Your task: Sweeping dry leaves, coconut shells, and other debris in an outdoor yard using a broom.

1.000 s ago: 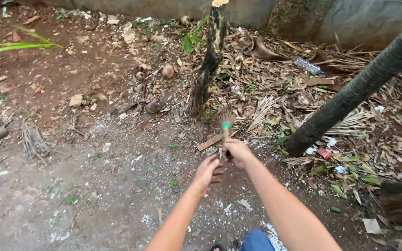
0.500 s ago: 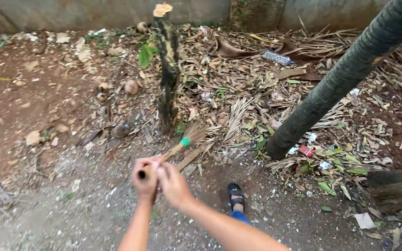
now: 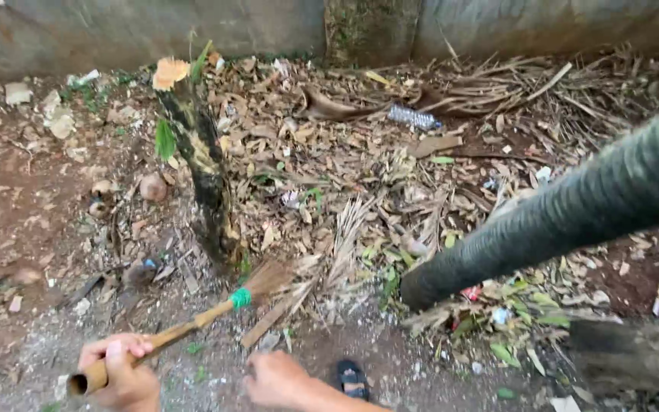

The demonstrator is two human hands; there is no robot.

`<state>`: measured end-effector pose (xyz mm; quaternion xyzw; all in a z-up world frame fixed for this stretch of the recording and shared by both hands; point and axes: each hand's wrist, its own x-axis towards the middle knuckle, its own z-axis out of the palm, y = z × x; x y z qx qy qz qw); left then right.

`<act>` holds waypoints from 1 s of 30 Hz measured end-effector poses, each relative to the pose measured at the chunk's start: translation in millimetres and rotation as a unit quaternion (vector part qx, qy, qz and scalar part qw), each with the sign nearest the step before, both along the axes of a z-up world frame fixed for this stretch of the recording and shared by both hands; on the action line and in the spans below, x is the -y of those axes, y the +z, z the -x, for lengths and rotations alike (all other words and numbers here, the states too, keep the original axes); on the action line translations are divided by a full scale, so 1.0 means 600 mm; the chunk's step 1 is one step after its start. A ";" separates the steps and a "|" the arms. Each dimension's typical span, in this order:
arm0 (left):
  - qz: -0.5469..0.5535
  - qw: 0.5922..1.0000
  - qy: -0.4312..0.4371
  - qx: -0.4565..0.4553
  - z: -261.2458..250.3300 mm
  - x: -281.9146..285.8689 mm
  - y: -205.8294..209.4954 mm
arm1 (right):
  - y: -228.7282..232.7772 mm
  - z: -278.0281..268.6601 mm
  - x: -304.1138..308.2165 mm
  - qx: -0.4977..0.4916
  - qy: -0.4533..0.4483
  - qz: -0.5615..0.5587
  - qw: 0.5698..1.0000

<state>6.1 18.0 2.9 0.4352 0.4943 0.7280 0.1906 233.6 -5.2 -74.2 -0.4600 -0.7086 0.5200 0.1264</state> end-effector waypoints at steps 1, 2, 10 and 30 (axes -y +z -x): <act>-0.004 1.000 0.000 0.000 0.002 -0.025 -0.005 | 0.007 -0.002 -0.015 0.000 0.000 -0.004 1.000; -0.020 1.000 -0.013 0.019 0.007 -0.029 -0.012 | 0.013 -0.002 -0.008 0.003 0.035 0.014 0.999; 0.004 1.000 -0.024 0.009 -0.020 -0.045 0.019 | -0.150 0.101 0.034 -0.055 0.201 0.105 0.972; 0.032 0.976 -0.158 -0.145 0.130 0.191 0.042 | -0.140 0.390 0.011 -0.520 -0.251 0.547 0.607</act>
